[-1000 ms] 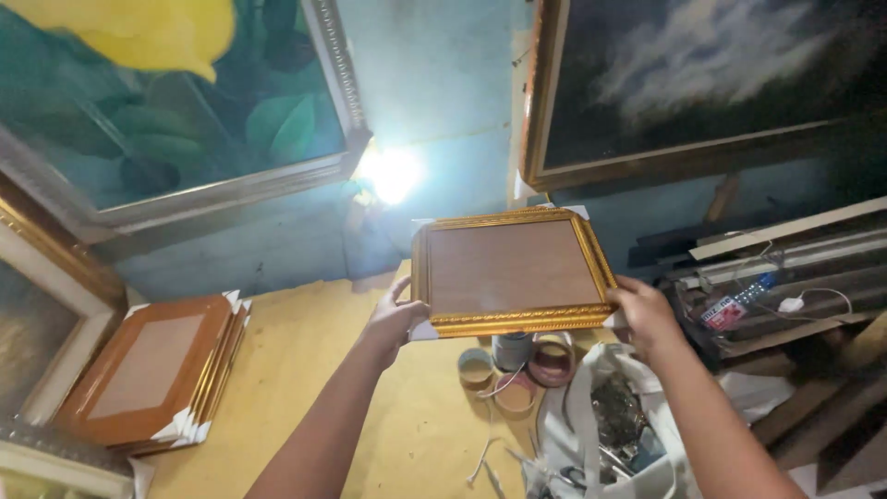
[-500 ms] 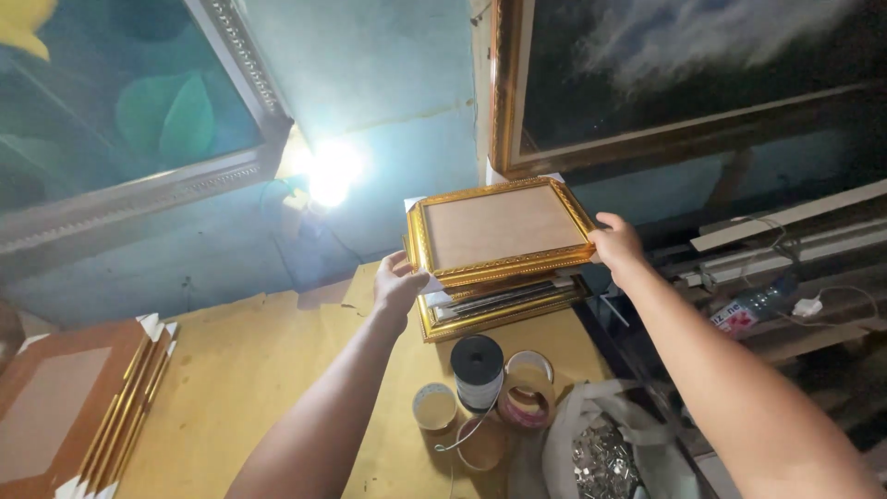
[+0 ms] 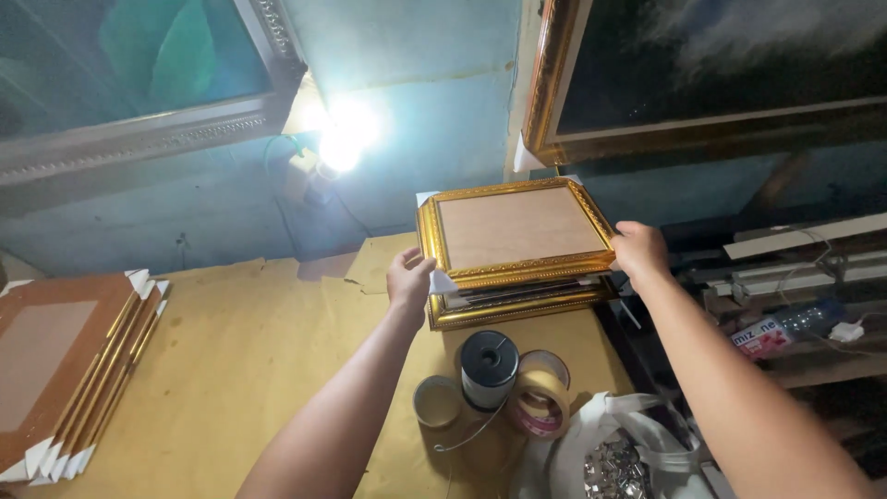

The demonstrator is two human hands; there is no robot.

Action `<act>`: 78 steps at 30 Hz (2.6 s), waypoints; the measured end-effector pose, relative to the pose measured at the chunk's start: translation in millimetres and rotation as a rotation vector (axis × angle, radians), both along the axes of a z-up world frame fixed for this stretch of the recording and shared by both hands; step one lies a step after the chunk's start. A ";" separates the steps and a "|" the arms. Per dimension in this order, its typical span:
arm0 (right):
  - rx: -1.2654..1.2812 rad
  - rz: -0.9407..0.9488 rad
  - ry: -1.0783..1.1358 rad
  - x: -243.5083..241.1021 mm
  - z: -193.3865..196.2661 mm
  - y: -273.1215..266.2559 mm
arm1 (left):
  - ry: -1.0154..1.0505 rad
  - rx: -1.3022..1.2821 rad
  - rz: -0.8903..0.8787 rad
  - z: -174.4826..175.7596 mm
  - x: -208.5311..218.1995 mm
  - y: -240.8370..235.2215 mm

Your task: Attaching hanging wire to the back of a picture frame using wire and cutting tools, then organizing the workspace.

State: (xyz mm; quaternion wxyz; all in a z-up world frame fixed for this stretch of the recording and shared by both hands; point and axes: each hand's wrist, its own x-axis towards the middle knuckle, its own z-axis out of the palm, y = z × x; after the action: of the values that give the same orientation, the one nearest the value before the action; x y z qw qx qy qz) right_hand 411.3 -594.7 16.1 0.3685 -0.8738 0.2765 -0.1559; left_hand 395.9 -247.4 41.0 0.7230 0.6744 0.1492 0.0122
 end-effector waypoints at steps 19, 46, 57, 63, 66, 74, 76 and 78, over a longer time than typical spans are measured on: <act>-1.088 0.989 0.003 -25.1 65.5 170.5 | -0.464 0.960 -0.357 -105.2 -124.4 122.9; -1.308 1.068 -0.266 -26.3 49.0 152.7 | -0.503 1.178 -0.256 -108.9 -125.0 116.9; -1.157 0.862 -0.057 -46.4 30.5 162.3 | 0.082 0.478 -0.320 -135.5 -45.3 48.7; -0.957 0.901 0.139 -56.1 39.8 169.7 | 0.305 0.238 -0.132 -154.2 -1.2 9.4; -0.961 0.919 0.185 -60.8 50.3 172.4 | 0.394 0.067 -0.116 -54.2 -50.8 23.9; -0.965 0.959 0.151 -49.1 53.4 161.1 | 0.374 -0.531 -0.337 -49.0 -32.5 27.2; -0.961 0.966 0.148 -47.7 53.9 163.9 | 0.393 -0.551 -0.325 -39.5 -34.0 31.0; -0.905 0.971 0.146 -48.4 62.0 165.6 | 0.324 -0.577 -0.280 -21.4 -39.5 32.6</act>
State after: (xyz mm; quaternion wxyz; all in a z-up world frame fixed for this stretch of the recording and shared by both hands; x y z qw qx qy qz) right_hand 362.9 -429.0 78.1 -0.0256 -0.9758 -0.2167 -0.0135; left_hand 356.5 -214.8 19.6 0.8454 0.4494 0.1654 -0.2368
